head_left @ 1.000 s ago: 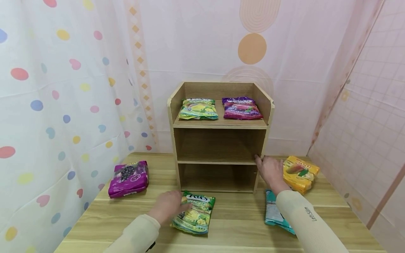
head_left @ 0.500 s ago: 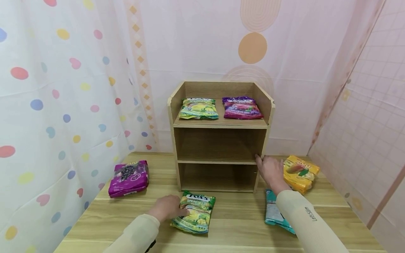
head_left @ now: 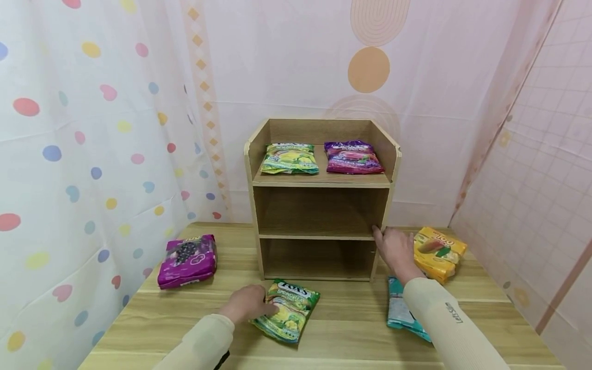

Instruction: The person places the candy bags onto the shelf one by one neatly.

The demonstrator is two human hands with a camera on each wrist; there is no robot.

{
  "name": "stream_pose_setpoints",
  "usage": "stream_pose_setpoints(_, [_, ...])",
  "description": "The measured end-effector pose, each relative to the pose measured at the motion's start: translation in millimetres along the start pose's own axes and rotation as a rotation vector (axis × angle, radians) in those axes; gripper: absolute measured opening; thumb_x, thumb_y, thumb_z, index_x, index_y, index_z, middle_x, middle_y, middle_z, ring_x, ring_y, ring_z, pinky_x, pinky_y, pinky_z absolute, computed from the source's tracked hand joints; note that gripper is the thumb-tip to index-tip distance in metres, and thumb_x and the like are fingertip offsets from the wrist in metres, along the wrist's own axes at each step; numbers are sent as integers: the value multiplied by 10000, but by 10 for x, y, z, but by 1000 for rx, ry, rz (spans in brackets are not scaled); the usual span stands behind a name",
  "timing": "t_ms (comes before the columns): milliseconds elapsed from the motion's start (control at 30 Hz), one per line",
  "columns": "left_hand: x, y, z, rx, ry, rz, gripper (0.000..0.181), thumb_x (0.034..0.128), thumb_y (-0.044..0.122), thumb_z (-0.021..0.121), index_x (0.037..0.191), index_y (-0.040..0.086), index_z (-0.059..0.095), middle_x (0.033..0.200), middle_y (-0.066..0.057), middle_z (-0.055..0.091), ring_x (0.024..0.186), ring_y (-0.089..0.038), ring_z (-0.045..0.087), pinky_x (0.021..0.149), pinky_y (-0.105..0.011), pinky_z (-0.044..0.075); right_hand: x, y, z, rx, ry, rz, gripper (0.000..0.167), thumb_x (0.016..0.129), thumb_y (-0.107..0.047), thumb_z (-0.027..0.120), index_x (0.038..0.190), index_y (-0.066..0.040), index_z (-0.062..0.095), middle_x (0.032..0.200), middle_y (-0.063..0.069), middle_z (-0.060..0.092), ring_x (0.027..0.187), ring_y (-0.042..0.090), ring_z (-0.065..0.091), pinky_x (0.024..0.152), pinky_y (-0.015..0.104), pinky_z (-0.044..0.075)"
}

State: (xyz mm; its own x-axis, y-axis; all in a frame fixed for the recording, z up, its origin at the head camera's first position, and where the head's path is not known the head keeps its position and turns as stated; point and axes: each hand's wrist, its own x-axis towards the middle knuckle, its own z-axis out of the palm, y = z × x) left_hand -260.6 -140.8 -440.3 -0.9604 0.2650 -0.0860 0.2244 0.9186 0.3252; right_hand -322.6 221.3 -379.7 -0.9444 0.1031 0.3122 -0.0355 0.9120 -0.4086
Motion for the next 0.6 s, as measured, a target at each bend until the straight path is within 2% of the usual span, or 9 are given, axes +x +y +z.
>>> stream_pose_setpoints(233, [-24, 10, -22, -72, 10, 6, 369, 808, 348, 789, 775, 70, 550, 736, -56, 550, 688, -231, 531, 675, -436, 489, -2, -11, 0, 13, -8, 5, 573, 1060, -409, 367, 649, -62, 562, 624, 86, 559, 880, 441, 642, 1089, 692, 171])
stream_pose_setpoints(433, [-25, -11, -30, -157, 33, 55, 268, 811, 199, 778, 772, 77, 543, 716, -29, 517, 669, -193, 477, 630, -383, 433, -3, -18, -13, 2, -8, 13, 562, 1057, -412, 366, 687, -49, 584, 686, 117, 604, 948, 461, 631, 1090, 683, 183])
stream_pose_setpoints(600, [-8, -9, -37, -222, 21, 68, 202, 822, 135, 768, 815, 55, 582, 735, -30, 543, 687, -189, 496, 643, -376, 445, -6, -16, -15, 7, -15, 12, 569, 1059, -410, 364, 672, -52, 578, 649, 102, 582, 912, 454, 636, 1092, 686, 174])
